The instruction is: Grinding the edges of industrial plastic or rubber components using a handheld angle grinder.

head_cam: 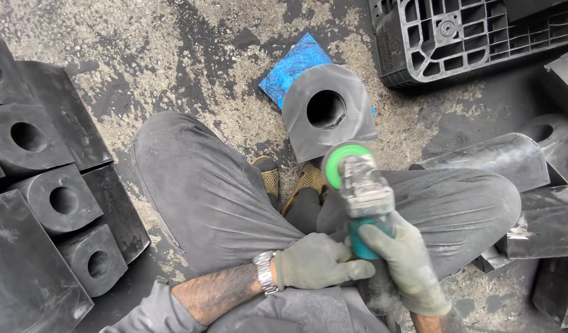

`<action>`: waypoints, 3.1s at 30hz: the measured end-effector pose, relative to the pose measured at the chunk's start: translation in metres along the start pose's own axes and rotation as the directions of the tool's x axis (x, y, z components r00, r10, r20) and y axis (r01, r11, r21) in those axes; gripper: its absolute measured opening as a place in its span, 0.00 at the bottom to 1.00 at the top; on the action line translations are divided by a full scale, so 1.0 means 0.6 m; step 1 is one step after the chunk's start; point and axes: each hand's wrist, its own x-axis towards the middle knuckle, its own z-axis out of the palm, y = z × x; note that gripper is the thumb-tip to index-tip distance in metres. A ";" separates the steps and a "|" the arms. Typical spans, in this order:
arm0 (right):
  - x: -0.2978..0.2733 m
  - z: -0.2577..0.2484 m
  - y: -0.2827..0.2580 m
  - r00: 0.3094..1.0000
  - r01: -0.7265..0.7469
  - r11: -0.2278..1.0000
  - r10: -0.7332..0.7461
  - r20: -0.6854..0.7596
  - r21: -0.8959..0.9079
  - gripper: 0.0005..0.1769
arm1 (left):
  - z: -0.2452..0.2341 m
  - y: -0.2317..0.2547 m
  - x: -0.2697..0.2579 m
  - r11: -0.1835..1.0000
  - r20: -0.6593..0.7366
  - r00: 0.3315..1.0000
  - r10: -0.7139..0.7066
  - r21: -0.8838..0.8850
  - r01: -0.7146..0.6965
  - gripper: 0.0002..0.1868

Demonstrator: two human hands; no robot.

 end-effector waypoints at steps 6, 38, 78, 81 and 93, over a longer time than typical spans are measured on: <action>-0.005 -0.004 -0.016 0.981 0.098 0.981 -0.068 -0.180 0.165 0.22 | -0.020 0.012 0.033 0.992 -0.072 0.995 0.065 0.110 -0.057 0.16; -0.007 0.017 -0.002 0.981 0.049 0.990 -0.022 -0.193 0.135 0.22 | -0.023 0.012 0.012 0.998 -0.095 0.994 0.054 0.030 -0.051 0.17; 0.024 0.052 -0.048 0.997 0.012 0.984 -0.024 -0.070 -0.176 0.21 | -0.028 0.009 -0.001 0.998 -0.191 0.979 -0.068 -0.030 0.064 0.15; 0.023 0.027 -0.037 0.990 0.051 0.994 -0.063 -0.129 -0.098 0.19 | -0.027 0.011 0.022 0.961 -0.123 0.966 -0.226 -0.191 0.201 0.14; 0.044 0.035 -0.025 0.995 0.076 0.994 -0.081 -0.062 -0.084 0.19 | -0.031 0.010 -0.008 0.980 -0.262 0.965 -0.007 0.191 0.059 0.16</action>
